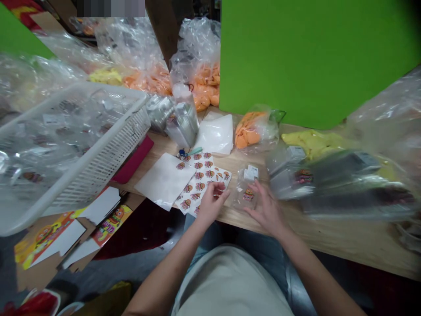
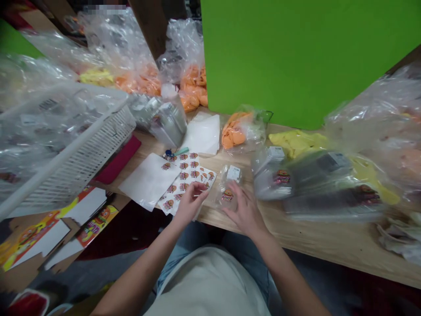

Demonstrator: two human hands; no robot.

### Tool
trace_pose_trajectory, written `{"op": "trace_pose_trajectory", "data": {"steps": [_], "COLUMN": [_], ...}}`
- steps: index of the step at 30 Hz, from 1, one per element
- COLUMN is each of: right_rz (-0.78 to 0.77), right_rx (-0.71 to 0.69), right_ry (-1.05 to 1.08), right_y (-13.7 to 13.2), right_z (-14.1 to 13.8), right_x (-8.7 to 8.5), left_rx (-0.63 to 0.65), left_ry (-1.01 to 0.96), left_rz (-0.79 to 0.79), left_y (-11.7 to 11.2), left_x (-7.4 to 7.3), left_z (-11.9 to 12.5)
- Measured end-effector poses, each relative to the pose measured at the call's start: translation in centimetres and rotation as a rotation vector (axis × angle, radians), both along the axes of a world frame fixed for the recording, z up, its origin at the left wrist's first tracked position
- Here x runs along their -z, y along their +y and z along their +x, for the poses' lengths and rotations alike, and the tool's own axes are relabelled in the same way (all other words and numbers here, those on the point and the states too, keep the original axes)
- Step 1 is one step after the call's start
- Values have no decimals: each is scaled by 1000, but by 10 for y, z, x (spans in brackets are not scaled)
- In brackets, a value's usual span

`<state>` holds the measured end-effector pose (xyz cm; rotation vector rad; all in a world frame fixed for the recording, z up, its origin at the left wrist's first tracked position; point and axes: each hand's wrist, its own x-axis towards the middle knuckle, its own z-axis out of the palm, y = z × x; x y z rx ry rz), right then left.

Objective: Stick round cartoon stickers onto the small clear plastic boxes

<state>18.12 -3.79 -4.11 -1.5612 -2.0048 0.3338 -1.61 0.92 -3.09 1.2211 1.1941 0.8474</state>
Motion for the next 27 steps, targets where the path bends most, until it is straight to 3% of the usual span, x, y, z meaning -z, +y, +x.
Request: {"op": "trace_pose_trajectory", "data": {"steps": [3,6,8,11,15,18,20,23,24,27], "right_rz": [12,16,51,124,35,-25,60,107,31,-437], "right_rx": [-46,-98,-177,-152,-38,-24,52,179,178,30], "right_ry": [30,-27,-138,-283,-368,-397,-347,-56,95,550], "right_y": [-7,-12,-13,-9,-1,-3,-6,-1,4,31], "right_z": [-4,3,17,55,113,128,113,54,26,-66], "right_x": [-17,-42,-63,-95,-111,-106,-99,-83,-75,-41], "left_rx": [151,236,300,321,15,-238,-281,-219,-216,-236], "left_ry": [-347,-506,-428,-116,471,908,1086,1112,1083,980], "left_rz": [-392,-497,-384,2,531,546,470,466,487,549], "left_y": [1,0,-2,-1,15,28,29,21,18,11], "left_x": [-17,-31,-37,-40,-22,6,23,39,43,50], "left_z": [4,18,29,34,0,-51,-84,-117,-122,-126]}}
